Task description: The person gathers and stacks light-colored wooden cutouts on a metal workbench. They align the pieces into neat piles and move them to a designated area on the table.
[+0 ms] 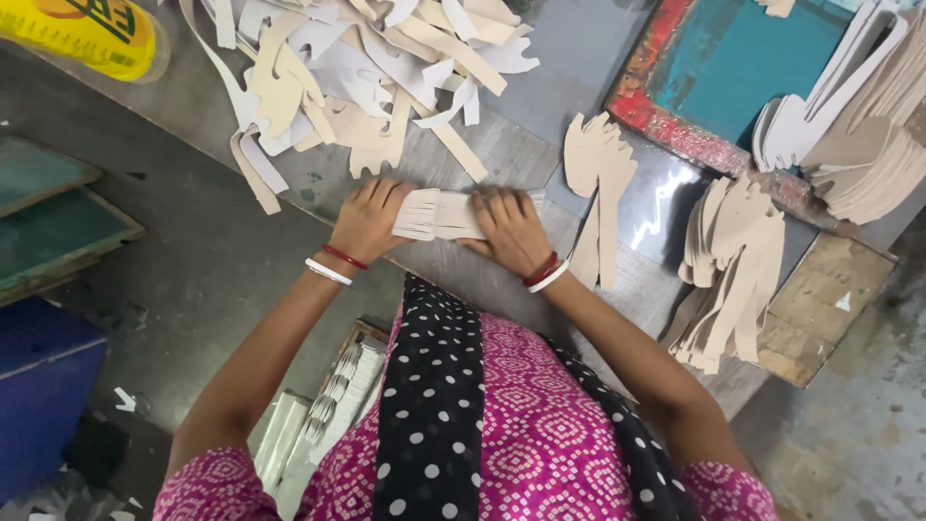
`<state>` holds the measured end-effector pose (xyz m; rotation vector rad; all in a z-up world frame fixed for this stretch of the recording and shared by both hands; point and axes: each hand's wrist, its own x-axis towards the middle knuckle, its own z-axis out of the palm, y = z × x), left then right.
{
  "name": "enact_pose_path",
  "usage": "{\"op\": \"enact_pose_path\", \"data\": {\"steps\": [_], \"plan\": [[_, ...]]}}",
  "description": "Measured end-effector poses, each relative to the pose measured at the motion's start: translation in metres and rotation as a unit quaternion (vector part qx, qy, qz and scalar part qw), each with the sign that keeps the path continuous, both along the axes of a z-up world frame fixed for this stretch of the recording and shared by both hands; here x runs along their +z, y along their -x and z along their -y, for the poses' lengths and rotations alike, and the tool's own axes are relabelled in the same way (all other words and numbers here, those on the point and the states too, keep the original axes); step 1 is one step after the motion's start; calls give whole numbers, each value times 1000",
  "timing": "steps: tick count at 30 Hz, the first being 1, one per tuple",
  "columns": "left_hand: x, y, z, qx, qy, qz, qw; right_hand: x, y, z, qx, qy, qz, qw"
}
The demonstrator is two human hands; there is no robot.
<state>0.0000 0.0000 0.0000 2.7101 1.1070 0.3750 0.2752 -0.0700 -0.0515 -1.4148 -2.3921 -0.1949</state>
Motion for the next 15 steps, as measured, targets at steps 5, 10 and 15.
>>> {"op": "enact_pose_path", "data": {"steps": [5,10,15], "plan": [[0,0,-1,3,11,-2,1000,2,-8,-13,28,40,8,999],[6,2,0,-11,1,11,1000,24,-7,-18,42,68,8,997],[59,-32,-18,-91,-43,-39,994,66,-25,-2,-20,73,-70,995]]}}
